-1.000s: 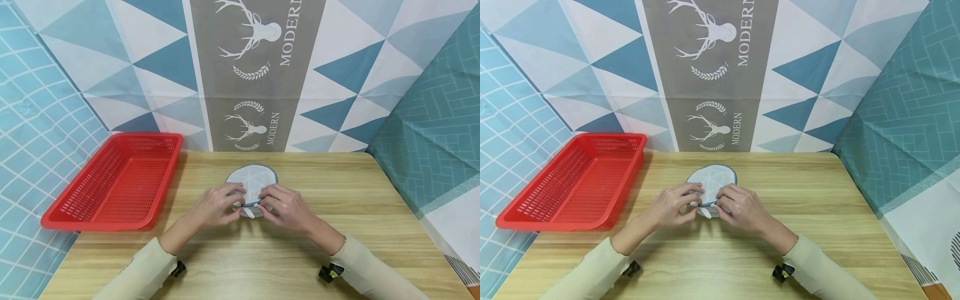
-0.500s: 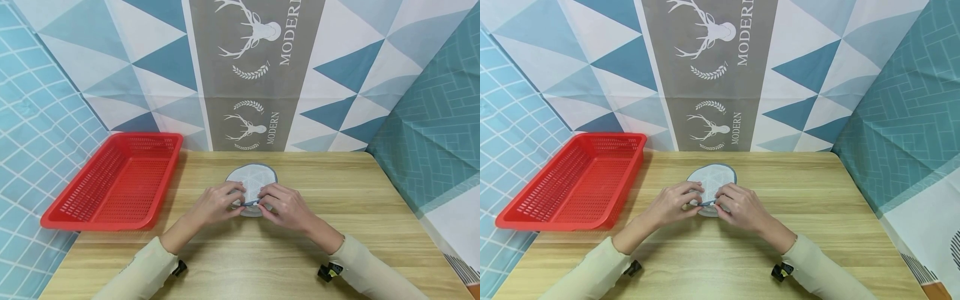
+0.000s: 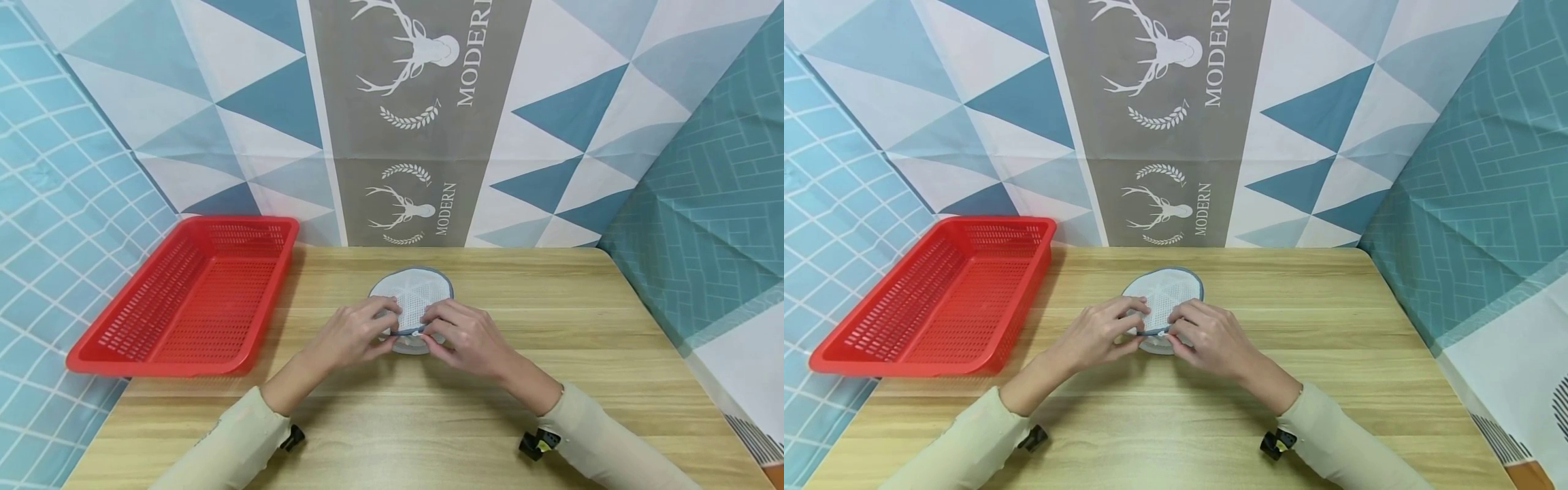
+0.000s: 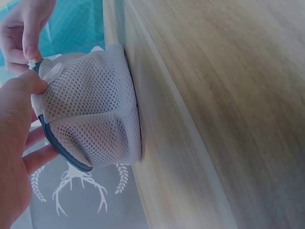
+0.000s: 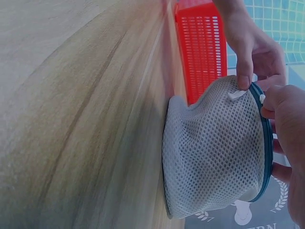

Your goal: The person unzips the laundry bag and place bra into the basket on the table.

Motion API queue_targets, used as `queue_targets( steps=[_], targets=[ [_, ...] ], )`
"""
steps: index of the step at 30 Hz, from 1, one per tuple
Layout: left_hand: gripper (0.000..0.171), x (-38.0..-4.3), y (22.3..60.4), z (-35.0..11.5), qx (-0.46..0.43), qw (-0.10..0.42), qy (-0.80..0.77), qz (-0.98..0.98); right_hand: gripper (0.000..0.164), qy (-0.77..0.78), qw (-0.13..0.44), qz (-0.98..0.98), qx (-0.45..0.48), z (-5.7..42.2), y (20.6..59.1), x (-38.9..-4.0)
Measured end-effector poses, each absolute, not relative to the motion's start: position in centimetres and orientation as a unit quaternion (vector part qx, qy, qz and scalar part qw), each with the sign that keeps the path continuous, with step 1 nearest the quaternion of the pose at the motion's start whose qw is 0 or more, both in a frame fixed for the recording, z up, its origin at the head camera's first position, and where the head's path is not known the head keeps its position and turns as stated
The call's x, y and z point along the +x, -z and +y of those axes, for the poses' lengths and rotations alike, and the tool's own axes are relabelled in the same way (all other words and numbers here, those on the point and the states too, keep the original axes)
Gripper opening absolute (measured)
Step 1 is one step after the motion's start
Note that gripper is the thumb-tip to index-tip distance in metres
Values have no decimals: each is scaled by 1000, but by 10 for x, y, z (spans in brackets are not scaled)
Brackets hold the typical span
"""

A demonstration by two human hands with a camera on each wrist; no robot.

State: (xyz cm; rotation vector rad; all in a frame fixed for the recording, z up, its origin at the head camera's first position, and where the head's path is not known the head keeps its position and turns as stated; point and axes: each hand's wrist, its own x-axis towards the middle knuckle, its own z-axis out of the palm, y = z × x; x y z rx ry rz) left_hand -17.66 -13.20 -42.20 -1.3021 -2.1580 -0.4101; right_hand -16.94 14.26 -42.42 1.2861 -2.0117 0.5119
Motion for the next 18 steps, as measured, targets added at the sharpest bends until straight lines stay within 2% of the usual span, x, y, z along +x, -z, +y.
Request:
queue_targets(
  steps=[6,11,18],
  targets=[
    [28,-175,420,-131,-491,279,152,-811,9,-195,330,-784,489,144,421,-167],
    [27,-175,419,-132,-486,272,152,-817,9,-198,342,-772,498,144,423,-167],
    [30,-175,419,-131,-476,289,142,-818,9,-194,344,-775,493,143,424,-166]
  ],
)
